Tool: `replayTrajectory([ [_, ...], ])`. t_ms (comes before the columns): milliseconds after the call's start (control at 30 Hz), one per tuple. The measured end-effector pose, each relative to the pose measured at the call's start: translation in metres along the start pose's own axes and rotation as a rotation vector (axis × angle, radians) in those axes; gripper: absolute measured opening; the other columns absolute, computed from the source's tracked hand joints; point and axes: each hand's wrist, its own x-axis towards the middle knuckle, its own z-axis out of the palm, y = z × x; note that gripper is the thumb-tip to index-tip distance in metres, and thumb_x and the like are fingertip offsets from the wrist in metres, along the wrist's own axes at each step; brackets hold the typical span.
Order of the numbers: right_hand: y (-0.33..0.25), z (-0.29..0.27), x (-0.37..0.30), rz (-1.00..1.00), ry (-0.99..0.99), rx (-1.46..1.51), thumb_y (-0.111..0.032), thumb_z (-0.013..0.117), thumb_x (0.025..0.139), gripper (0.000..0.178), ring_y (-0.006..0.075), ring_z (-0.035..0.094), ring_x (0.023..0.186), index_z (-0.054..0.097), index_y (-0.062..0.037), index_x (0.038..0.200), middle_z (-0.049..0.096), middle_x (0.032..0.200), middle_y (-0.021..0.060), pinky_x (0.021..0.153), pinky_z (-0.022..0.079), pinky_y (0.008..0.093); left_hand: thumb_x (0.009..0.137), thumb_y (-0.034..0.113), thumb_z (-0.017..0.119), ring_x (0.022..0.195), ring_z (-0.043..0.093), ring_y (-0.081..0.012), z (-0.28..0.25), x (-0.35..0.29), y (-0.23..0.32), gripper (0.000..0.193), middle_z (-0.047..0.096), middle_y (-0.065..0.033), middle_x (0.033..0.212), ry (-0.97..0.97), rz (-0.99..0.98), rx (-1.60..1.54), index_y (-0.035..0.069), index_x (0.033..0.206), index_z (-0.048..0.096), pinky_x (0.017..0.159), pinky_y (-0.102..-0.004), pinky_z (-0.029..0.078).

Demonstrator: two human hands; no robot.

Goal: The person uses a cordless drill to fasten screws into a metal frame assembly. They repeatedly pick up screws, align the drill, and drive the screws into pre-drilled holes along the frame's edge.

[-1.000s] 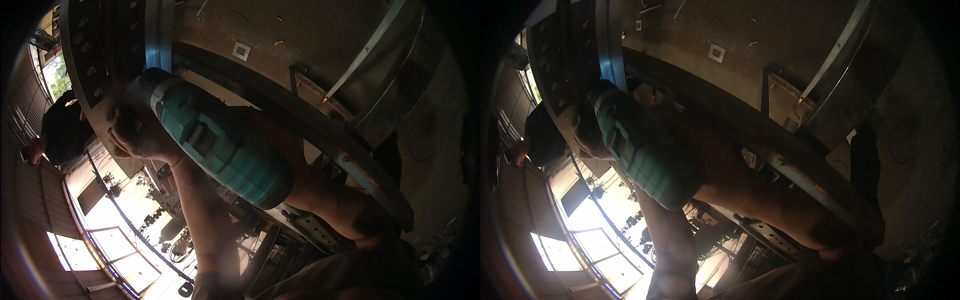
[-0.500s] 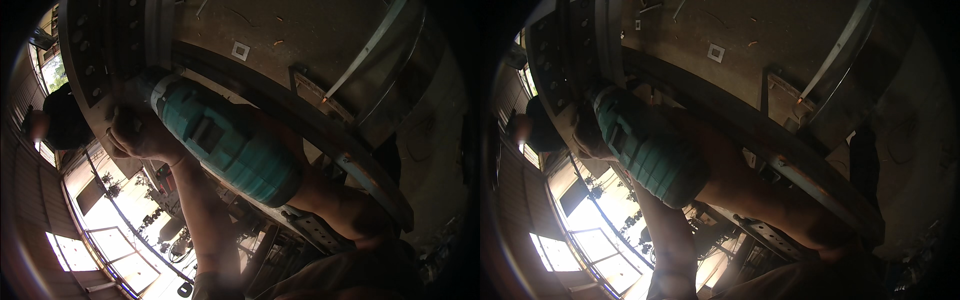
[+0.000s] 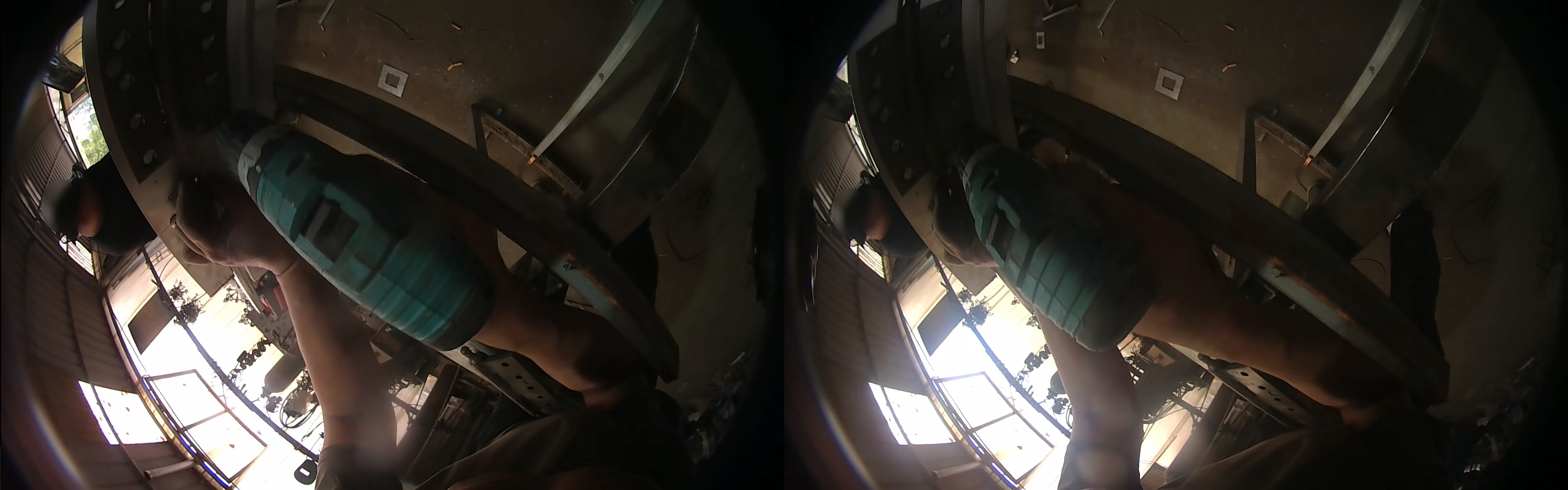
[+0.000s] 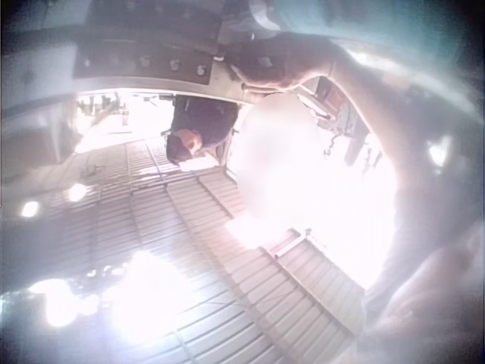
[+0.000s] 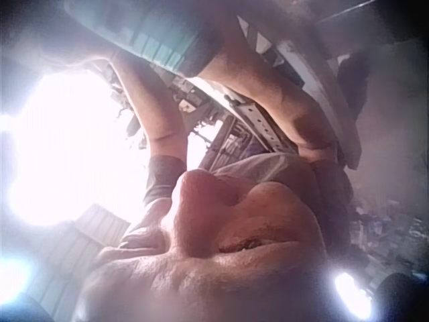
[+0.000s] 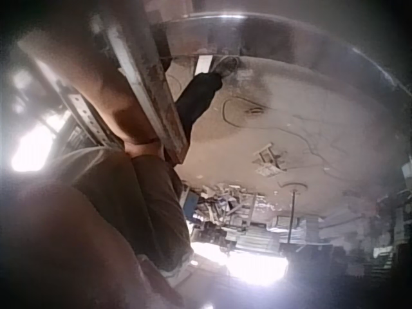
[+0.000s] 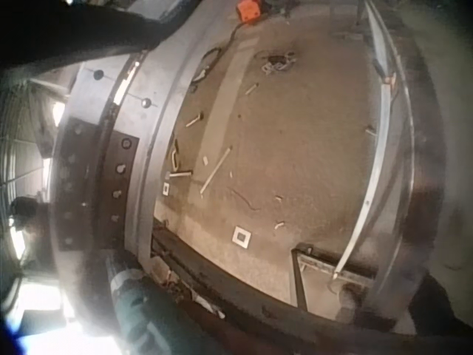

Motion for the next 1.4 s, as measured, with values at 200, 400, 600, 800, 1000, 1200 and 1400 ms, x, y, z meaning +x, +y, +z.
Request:
replayTrajectory([
  [200,0.0,-0.001,-0.004,0.005,-0.008,0.012,-0.018,0.078,0.088,0.062,0.0252,0.062,0.119,0.049,-0.0035,0.141,0.061,0.129,0.0138,0.105,0.05,0.0391,0.082,0.009,0.078,0.083,0.068,-0.0107,0.0,0.001,-0.001,0.018,0.074,0.0015,0.087,0.012,0.067,0.058,0.007,0.1,0.072,0.098,-0.0332,0.037],
  [400,0.003,-0.003,-0.006,0.01,-0.013,0.034,-0.017,0.077,0.088,0.062,0.0242,0.061,0.12,0.049,-0.0033,0.142,0.061,0.129,0.0132,0.105,0.05,0.0388,0.081,0.015,0.08,0.085,0.068,-0.0122,0.003,0.0,-0.009,0.023,0.074,0.0,0.089,-0.003,0.059,0.029,0.005,0.099,0.07,0.098,-0.033,0.038],
  [600,0.006,-0.005,-0.007,0.015,-0.023,0.052,-0.016,0.076,0.089,0.062,0.0232,0.061,0.121,0.048,-0.0032,0.142,0.06,0.13,0.0126,0.105,0.05,0.0384,0.078,0.012,0.081,0.09,0.069,-0.0177,0.009,-0.005,-0.013,0.031,0.072,-0.007,0.096,0.008,-0.019,-0.431,-0.001,0.101,0.065,0.092,-0.031,0.05],
  [800,0.009,-0.005,-0.008,0.011,-0.03,0.077,-0.016,0.076,0.09,0.061,0.0222,0.06,0.121,0.047,-0.003,0.143,0.06,0.131,0.0119,0.105,0.05,0.0381,0.074,0.012,0.083,0.092,0.069,-0.0195,0.009,-0.004,-0.02,0.037,0.072,-0.0087,0.099,-0.013,0.008,-0.455,-0.002,0.104,0.064,0.09,-0.031,0.053],
  [1000,0.015,-0.004,-0.008,0.005,-0.036,0.108,-0.015,0.075,0.091,0.061,0.0212,0.06,0.122,0.047,-0.0028,0.144,0.059,0.132,0.0113,0.106,0.05,0.0377,0.073,0.013,0.084,0.094,0.069,-0.0205,0.007,-0.005,-0.02,0.04,0.072,-0.0094,0.099,-0.014,0.031,-0.424,-0.002,0.104,0.064,0.09,-0.0314,0.054],
  [1200,0.024,-0.003,-0.009,-0.001,-0.041,0.152,-0.015,0.075,0.092,0.061,0.0202,0.06,0.122,0.046,-0.0027,0.144,0.059,0.132,0.0107,0.106,0.051,0.0374,0.074,0.014,0.083,0.094,0.069,-0.0204,0.009,-0.005,-0.017,0.039,0.072,-0.009,0.1,-0.012,0.038,-0.394,-0.002,0.104,0.065,0.09,-0.0318,0.053],
  [1400,0.021,0.002,-0.009,0.029,-0.011,0.16,-0.013,0.078,0.089,0.063,0.0199,0.061,0.12,0.047,-0.0022,0.143,0.059,0.131,0.0107,0.104,0.052,0.0372,0.075,0.014,0.083,0.094,0.069,-0.0203,0.007,-0.007,-0.015,0.038,0.072,-0.0087,0.1,-0.019,0.053,-0.335,-0.001,0.105,0.065,0.091,-0.0323,0.052],
])
